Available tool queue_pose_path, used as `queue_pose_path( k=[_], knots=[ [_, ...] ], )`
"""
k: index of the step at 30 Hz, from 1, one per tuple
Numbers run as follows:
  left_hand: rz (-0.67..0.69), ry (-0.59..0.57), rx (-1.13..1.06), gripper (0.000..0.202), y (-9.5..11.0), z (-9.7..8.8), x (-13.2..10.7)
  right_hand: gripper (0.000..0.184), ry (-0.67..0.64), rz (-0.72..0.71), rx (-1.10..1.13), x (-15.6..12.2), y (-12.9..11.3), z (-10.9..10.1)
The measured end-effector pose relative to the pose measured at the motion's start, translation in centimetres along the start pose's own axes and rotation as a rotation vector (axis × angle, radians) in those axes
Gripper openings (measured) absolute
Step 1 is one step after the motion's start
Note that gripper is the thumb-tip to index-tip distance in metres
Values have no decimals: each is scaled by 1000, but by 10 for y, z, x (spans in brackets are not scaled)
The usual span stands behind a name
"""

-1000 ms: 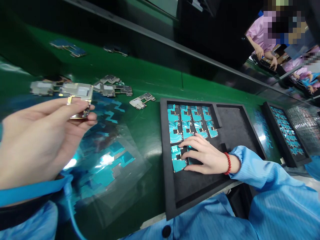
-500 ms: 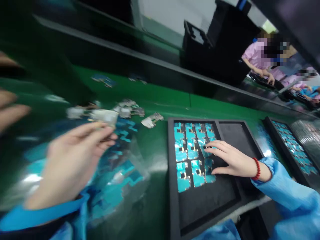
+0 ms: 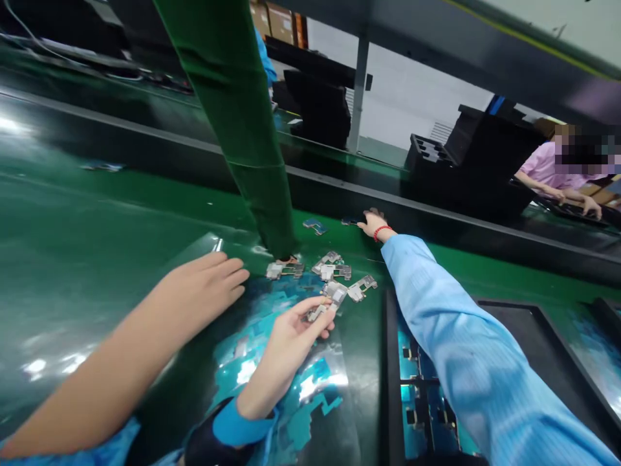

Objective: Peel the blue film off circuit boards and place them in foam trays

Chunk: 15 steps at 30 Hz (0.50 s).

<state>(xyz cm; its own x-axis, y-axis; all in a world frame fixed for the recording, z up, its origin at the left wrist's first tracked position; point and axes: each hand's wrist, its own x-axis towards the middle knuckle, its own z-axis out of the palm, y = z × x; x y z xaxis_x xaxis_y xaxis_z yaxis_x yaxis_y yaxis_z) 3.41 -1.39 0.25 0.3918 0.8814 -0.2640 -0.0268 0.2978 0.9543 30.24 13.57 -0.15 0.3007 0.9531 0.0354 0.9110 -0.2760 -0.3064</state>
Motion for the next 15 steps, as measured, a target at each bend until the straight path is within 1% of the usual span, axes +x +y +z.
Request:
queue_pose_path(
  k=[2,4,6,8,10,12,13,15],
  knots=[
    [-9,-4,-2,45,1,1,0,23,-10,25,12,15,1,5],
    [-5,3,-12,45,3,1,0,23,-19,14,37,20,6,6],
    [-1,27,-31,45,3,1,0,25,-27,-21,78,19,10,4],
    [-11,42,-47,45,3,1,0,22,-37,-57,128,10,12,-3],
    [-24,54,-66,46,3,2,0,19,-46,-71,166,-9,15,-17],
    [-40,75,-91,46,3,3,-2,18,-64,-103,213,-42,25,-40],
    [-47,99,-102,45,3,3,-2,18,-78,-149,249,-64,33,-55],
    [-40,141,-115,39,1,0,-2,17,-116,-280,339,-117,52,-89]
  ],
)
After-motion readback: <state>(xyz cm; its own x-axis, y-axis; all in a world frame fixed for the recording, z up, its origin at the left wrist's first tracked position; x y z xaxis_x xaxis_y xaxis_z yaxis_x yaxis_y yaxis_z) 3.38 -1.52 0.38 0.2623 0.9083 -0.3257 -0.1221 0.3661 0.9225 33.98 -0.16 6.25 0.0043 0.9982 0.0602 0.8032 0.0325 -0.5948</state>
